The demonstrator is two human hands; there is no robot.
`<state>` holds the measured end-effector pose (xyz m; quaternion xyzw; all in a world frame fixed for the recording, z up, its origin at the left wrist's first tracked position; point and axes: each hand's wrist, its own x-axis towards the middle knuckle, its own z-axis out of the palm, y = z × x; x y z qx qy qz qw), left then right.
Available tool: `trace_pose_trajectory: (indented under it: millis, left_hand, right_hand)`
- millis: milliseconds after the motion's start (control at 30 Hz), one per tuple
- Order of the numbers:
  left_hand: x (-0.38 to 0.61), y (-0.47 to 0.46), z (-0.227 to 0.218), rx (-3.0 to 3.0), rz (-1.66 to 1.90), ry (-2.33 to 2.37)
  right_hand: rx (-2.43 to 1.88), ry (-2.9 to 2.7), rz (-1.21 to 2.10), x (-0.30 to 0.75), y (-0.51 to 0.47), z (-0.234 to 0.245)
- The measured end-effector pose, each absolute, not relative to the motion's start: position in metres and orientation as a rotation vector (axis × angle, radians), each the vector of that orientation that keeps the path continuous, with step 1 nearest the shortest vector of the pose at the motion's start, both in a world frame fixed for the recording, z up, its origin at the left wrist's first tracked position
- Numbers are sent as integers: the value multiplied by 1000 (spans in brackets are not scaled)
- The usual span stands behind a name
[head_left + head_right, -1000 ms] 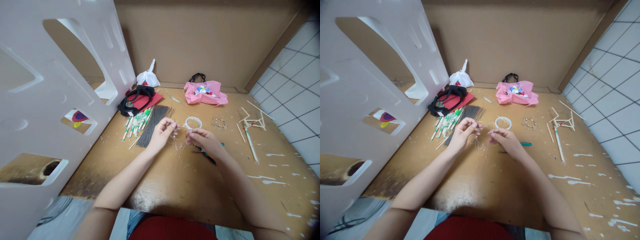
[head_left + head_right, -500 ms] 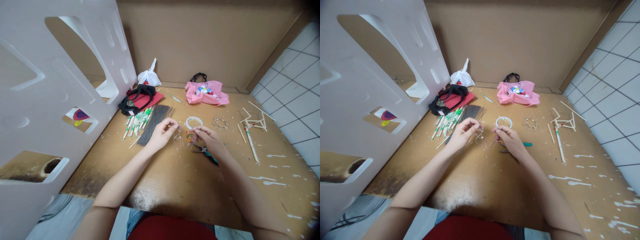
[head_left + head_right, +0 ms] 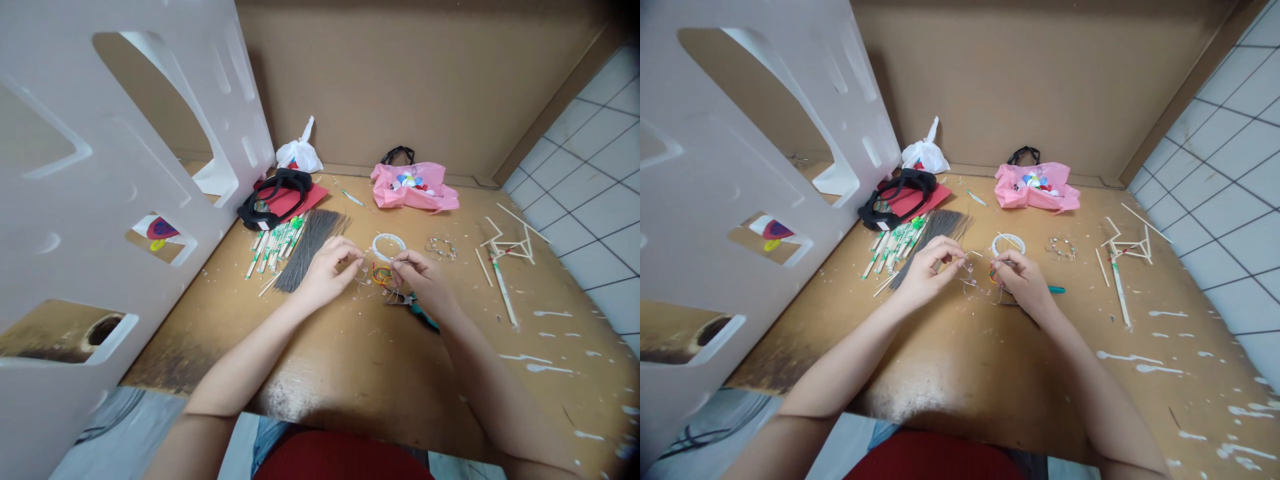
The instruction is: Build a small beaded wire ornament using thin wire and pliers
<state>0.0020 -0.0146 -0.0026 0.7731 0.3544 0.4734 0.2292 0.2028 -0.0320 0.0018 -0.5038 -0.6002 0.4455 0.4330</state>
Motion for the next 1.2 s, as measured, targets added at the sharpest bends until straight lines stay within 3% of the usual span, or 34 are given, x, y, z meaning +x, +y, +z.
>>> trace_pose_trajectory:
  millis: [300,700,1200]
  left_hand:
    - [8,-26,8,1843,1259,1008]
    - [4,-26,9,2028,1451,963]
    - [-4,-19,12,2084,1439,1008]
  right_hand:
    - [-1194,-1423,1166,204,-31,1]
    - [-1170,-1473,1181,203,-32,-2]
    - [-1093,-1511,1263,206,-33,-10]
